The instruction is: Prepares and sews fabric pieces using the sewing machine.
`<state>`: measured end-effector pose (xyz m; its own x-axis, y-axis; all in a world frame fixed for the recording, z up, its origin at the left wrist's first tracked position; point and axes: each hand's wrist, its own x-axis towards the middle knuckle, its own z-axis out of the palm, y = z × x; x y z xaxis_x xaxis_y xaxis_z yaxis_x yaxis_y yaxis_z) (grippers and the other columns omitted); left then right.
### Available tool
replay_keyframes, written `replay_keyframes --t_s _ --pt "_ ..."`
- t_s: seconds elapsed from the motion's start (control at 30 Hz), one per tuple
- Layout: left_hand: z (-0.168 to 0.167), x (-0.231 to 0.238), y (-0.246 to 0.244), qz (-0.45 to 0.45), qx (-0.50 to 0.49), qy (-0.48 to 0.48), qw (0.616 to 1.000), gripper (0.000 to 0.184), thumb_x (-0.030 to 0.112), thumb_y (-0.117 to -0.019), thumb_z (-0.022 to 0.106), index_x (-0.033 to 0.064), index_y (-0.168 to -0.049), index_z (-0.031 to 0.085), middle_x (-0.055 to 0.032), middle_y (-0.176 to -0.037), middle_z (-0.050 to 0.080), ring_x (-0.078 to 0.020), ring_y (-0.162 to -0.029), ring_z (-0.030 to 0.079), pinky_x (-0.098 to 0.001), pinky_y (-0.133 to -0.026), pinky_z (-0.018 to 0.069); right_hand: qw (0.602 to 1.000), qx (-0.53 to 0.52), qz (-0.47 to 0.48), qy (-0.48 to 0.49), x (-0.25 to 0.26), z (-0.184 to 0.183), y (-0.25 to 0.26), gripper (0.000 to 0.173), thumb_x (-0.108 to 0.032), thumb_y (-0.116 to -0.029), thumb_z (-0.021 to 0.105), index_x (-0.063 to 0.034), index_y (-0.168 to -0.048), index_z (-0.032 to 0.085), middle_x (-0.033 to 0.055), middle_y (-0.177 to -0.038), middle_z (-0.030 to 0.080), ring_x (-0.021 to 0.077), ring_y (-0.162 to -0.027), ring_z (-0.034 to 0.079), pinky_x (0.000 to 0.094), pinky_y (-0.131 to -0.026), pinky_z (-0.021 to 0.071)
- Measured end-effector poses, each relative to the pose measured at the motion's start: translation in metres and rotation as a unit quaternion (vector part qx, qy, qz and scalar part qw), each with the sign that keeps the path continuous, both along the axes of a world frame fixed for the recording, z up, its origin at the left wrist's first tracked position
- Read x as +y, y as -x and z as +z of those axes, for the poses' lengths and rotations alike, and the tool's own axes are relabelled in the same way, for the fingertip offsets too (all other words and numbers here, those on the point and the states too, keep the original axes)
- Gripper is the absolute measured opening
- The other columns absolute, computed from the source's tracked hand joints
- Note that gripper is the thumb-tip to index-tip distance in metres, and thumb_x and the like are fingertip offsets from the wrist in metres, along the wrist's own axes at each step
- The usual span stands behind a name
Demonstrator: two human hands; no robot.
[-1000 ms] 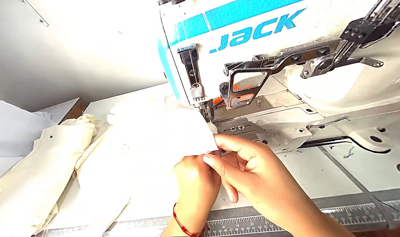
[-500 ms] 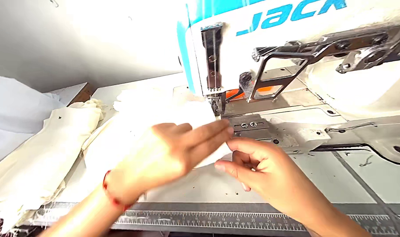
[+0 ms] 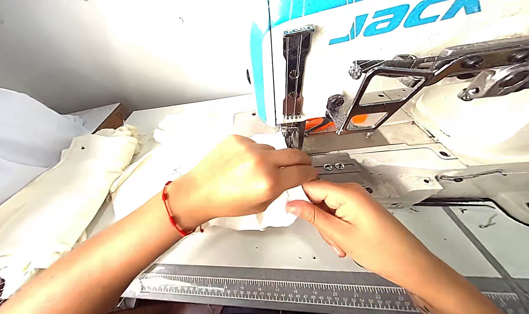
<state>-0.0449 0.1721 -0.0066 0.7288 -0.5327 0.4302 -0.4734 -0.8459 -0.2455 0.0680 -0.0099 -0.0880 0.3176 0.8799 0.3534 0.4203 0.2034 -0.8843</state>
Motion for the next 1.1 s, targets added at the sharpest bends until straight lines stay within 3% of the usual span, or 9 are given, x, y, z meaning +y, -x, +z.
replay_keyframes --t_s 0.03,0.1,0.17,0.23,0.37,0.43,0.63,0.77,1.1 --pt "0.006 -0.002 -0.001 0.006 0.044 0.000 0.999 0.017 0.012 -0.0870 0.060 0.0104 -0.091 0.076 -0.0016 -0.095 0.074 -0.0107 -0.068 0.066 -0.0277 -0.049 0.0464 1.000 -0.004 0.008 -0.005 0.000 0.001 -0.002 0.028 -0.038 -0.1016 0.062 -0.0172 -0.084 0.067 -0.0116 -0.057 0.050 -0.0076 -0.043 0.045 0.0092 -0.038 0.0385" --pt "0.016 -0.005 -0.001 0.003 0.084 -0.004 0.996 0.013 0.017 -0.0800 0.058 0.0114 -0.074 0.069 0.0024 -0.075 0.062 -0.0070 -0.059 0.056 -0.0257 -0.044 0.0374 0.999 -0.027 -0.010 -0.029 0.002 -0.001 -0.004 0.023 -0.040 -0.0981 0.066 -0.0194 -0.091 0.075 -0.0125 -0.058 0.053 -0.0091 -0.044 0.045 0.0079 -0.039 0.0384" --pt "0.027 -0.007 -0.001 -0.012 0.096 -0.001 0.995 0.017 0.018 -0.0796 0.056 0.0121 -0.069 0.067 0.0056 -0.067 0.054 -0.0035 -0.056 0.049 -0.0234 -0.044 0.0312 0.994 -0.085 -0.049 -0.057 0.004 -0.005 -0.003 0.023 -0.039 -0.0967 0.067 -0.0189 -0.096 0.078 -0.0117 -0.067 0.058 -0.0100 -0.050 0.045 0.0062 -0.045 0.0384" --pt "0.027 -0.002 -0.002 0.004 0.113 -0.016 0.993 0.018 0.021 -0.0799 0.056 0.0141 -0.066 0.064 0.0064 -0.064 0.054 -0.0035 -0.053 0.050 -0.0242 -0.043 0.0321 0.990 -0.100 -0.052 -0.083 0.002 -0.008 0.004 0.027 -0.037 -0.0984 0.066 -0.0134 -0.090 0.077 -0.0087 -0.070 0.062 -0.0103 -0.053 0.046 0.0057 -0.046 0.0374" --pt "0.015 0.022 -0.005 0.045 0.110 -0.033 0.992 0.020 0.023 -0.0850 0.055 0.0137 -0.072 0.067 0.0024 -0.077 0.065 -0.0095 -0.060 0.060 -0.0298 -0.045 0.0415 0.989 -0.083 -0.061 -0.103 0.000 -0.020 0.013 0.029 -0.033 -0.0998 0.066 -0.0079 -0.086 0.073 -0.0040 -0.074 0.063 -0.0093 -0.055 0.044 0.0063 -0.047 0.0335" --pt "0.016 0.023 -0.003 0.045 0.089 -0.036 0.994 0.022 0.023 -0.0868 0.052 0.0142 -0.072 0.066 0.0021 -0.081 0.066 -0.0093 -0.063 0.061 -0.0294 -0.046 0.0409 0.989 -0.077 -0.082 -0.101 0.002 -0.025 0.014 0.027 -0.032 -0.1000 0.066 -0.0085 -0.088 0.074 -0.0047 -0.075 0.064 -0.0098 -0.055 0.044 0.0060 -0.047 0.0342" --pt "0.019 0.006 0.002 0.012 0.072 -0.024 0.997 0.024 0.025 -0.0863 0.056 0.0143 -0.067 0.064 0.0048 -0.069 0.056 -0.0057 -0.058 0.051 -0.0247 -0.045 0.0325 0.988 -0.053 -0.088 -0.113 0.009 -0.022 0.013 0.025 -0.031 -0.0991 0.067 -0.0093 -0.090 0.076 -0.0068 -0.075 0.065 -0.0109 -0.054 0.045 0.0054 -0.046 0.0360" --pt "0.017 0.017 -0.002 0.033 0.070 -0.039 0.996 0.025 0.029 -0.0821 0.055 0.0144 -0.063 0.061 0.0038 -0.067 0.056 -0.0082 -0.056 0.053 -0.0278 -0.044 0.0326 0.989 -0.051 -0.088 -0.106 0.009 -0.024 0.014 0.027 -0.033 -0.0986 0.068 -0.0095 -0.088 0.076 -0.0069 -0.074 0.064 -0.0105 -0.054 0.045 0.0057 -0.046 0.0351" --pt "0.022 0.008 -0.001 0.026 0.043 -0.063 0.997 0.025 0.028 -0.0831 0.055 0.0153 -0.061 0.058 0.0044 -0.065 0.053 -0.0080 -0.055 0.049 -0.0274 -0.045 0.0284 0.990 -0.036 -0.078 -0.110 0.007 -0.026 0.015 0.026 -0.032 -0.0989 0.068 -0.0094 -0.088 0.075 -0.0068 -0.076 0.064 -0.0109 -0.055 0.046 0.0055 -0.046 0.0370"
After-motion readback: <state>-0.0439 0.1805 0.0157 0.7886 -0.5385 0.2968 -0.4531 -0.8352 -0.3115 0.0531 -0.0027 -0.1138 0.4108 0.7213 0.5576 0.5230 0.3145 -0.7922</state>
